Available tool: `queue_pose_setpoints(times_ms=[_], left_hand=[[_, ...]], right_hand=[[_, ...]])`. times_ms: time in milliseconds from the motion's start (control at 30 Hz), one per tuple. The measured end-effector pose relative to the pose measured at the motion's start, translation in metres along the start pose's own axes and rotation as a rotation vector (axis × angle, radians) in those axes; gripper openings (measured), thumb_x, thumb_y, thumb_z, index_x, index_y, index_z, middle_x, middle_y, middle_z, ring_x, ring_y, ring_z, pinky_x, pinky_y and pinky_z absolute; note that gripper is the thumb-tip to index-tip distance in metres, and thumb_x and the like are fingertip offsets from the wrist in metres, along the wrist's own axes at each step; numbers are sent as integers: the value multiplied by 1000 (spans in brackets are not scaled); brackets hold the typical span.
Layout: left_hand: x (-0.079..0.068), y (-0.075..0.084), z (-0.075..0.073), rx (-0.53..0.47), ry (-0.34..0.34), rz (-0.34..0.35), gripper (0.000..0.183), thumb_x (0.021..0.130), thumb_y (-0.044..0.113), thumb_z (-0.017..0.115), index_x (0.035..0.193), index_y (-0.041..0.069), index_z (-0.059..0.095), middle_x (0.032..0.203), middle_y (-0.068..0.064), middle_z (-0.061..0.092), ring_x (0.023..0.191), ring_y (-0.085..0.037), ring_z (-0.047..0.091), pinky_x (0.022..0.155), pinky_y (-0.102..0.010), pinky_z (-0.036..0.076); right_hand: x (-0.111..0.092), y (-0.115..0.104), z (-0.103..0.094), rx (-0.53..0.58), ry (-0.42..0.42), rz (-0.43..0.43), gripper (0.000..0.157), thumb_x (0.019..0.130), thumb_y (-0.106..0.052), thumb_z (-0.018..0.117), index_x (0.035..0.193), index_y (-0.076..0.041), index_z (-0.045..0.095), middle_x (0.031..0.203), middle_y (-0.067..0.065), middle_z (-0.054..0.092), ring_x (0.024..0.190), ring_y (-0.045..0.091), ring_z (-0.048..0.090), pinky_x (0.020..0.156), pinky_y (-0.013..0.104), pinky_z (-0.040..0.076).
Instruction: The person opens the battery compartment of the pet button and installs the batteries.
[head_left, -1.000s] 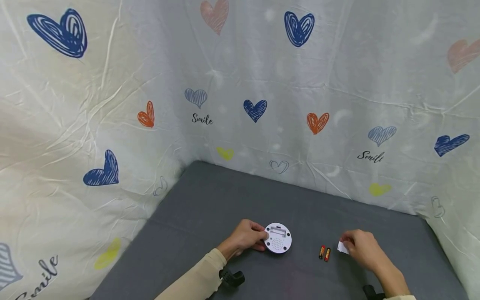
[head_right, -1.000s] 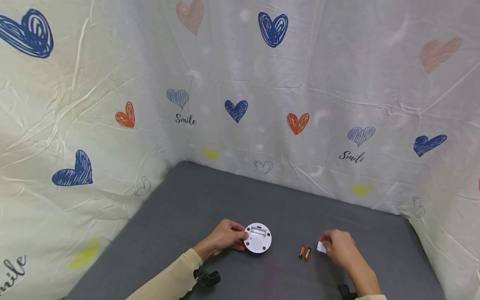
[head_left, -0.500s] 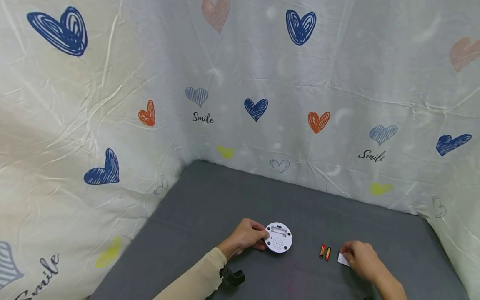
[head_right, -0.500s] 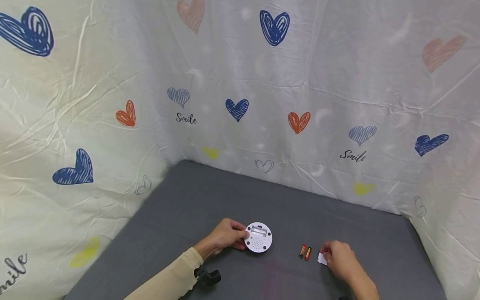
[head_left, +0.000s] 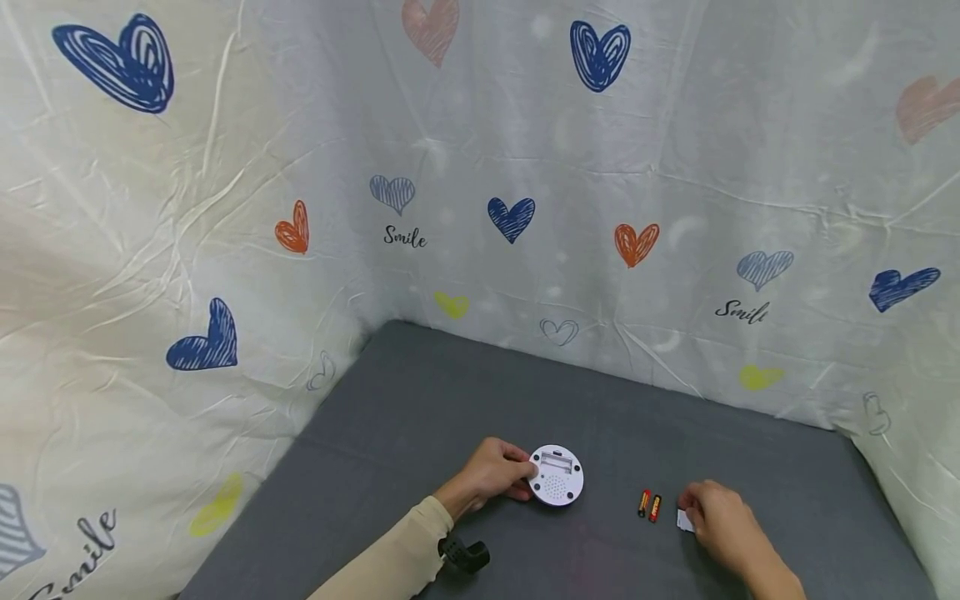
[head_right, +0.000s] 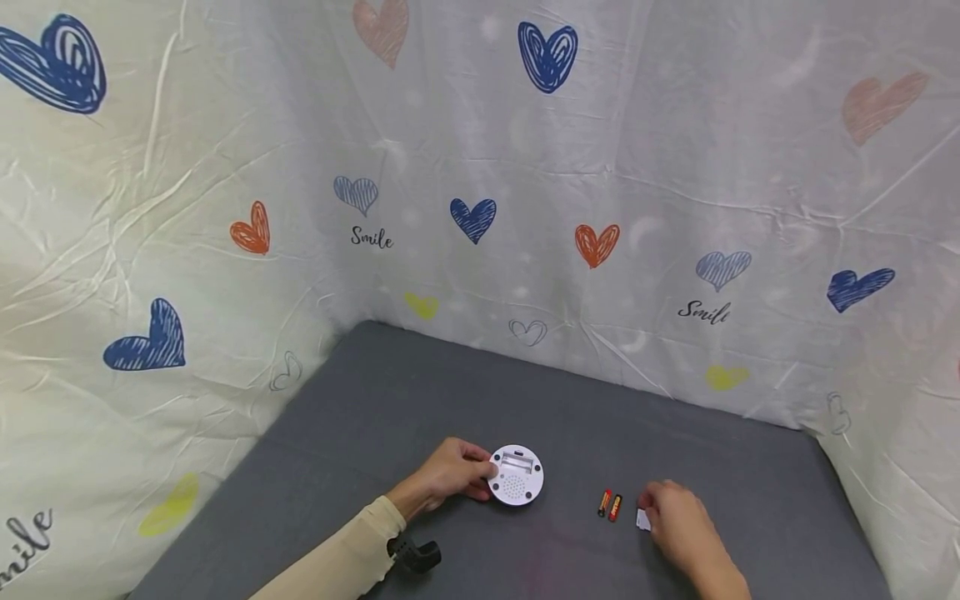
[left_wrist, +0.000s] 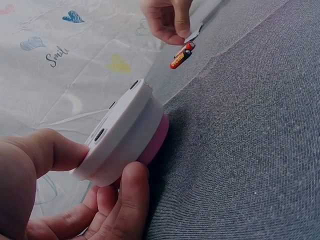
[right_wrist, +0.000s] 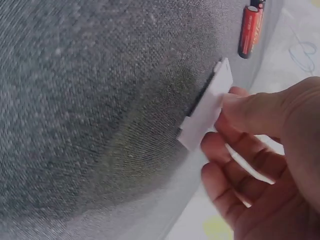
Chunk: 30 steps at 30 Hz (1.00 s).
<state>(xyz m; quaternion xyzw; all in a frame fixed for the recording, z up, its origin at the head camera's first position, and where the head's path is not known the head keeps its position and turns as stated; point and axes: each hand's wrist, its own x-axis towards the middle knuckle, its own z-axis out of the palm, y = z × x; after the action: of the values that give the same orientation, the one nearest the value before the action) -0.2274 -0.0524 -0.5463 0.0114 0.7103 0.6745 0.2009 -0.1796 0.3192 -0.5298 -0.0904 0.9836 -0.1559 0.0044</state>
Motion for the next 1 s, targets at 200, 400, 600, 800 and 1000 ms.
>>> queue_pose_setpoints(times_ms=[200,400,600,800,1000], left_hand=[[-1,1,-1,2,2,-2,22,93,-2,75,113,-12,74,94,-14,76,68,-17,73,64,-33,69],[-2,3,-1,2,2,-6,21,93,-2,75,113,-11,74,93,-14,76,67,-16,73,64,-32,69],[-2,1,-1,2,3,-7,21,93,-2,76,111,-11,74,92,-14,76,64,-16,72,63,-33,69],[-1,0,-1,-6,2,-4,22,92,-2,76,112,-11,74,92,-13,76,63,-16,72,63,-33,69],[-2,1,-1,-16,-2,-13,22,92,-2,76,112,-11,74,91,-13,75,63,-16,71,63,-32,69]], right_hand=[[-1,-6,-6,-24,98,-117,20,90,-3,85,87,-20,74,86,-9,64,80,12,61,67,36,55],[6,-10,-11,-47,102,-296,25,83,-1,91,92,-22,80,93,-14,68,89,16,70,72,36,61],[14,-11,-10,-43,35,-456,27,81,-2,93,94,-22,81,97,-9,71,90,20,70,70,36,62],[18,-10,-3,-56,1,-521,29,80,0,93,91,-24,81,96,-8,73,89,17,69,71,35,63],[15,-12,2,-66,-6,-514,33,79,3,93,93,-25,83,96,-12,72,90,13,68,74,33,64]])
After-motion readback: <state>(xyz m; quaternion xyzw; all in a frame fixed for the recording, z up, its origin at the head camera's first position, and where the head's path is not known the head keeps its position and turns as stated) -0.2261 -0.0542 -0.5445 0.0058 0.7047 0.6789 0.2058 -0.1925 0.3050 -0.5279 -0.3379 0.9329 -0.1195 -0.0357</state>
